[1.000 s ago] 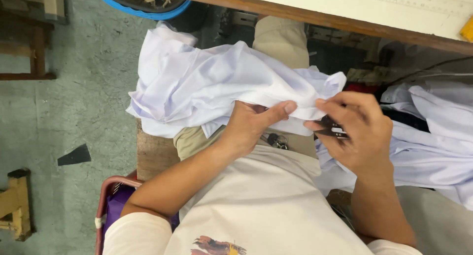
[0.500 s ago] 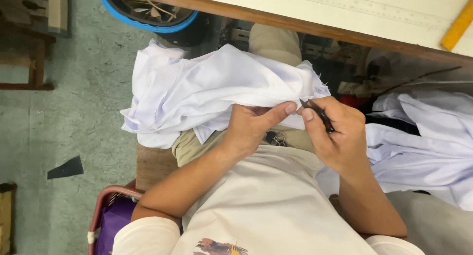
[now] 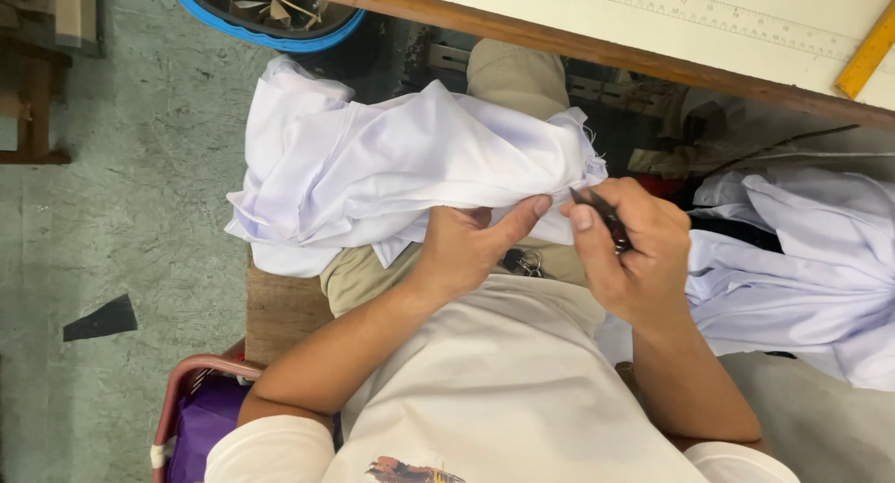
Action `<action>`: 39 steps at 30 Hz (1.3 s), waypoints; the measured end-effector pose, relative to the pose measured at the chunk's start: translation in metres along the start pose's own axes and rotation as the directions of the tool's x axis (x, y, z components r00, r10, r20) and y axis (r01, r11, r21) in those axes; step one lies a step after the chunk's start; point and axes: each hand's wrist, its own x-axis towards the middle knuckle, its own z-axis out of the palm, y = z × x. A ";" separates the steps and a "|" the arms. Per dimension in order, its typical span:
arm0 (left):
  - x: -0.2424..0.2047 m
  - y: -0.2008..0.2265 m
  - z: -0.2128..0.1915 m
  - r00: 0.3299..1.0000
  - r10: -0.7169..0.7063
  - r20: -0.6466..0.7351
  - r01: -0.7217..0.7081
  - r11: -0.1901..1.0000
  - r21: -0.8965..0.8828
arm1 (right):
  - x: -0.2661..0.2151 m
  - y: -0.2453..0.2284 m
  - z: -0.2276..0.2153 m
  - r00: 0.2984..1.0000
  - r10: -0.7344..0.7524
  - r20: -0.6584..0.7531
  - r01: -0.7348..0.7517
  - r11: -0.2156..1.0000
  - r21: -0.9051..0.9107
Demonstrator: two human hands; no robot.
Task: Trimming loose threads from a white garment using a hand-held thread trimmer at a workbench.
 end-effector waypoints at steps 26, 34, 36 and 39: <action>0.001 0.076 0.003 0.873 -0.484 -0.066 0.455 0.757 0.469 | 0.012 -0.001 -0.027 0.970 -0.050 0.238 0.090 0.983 -0.160; -0.008 0.051 0.003 0.986 -0.166 0.007 0.146 0.884 0.444 | 0.003 0.021 -0.008 0.976 -0.046 0.214 0.078 0.987 -0.142; -0.007 0.054 0.005 0.982 -0.188 -0.005 0.181 0.942 0.282 | 0.001 0.020 -0.011 0.980 0.084 0.179 -0.056 0.987 -0.152; -0.014 0.054 0.007 0.991 -0.121 -0.048 0.130 0.946 0.297 | -0.005 0.034 -0.015 0.962 0.189 0.199 -0.153 0.971 -0.183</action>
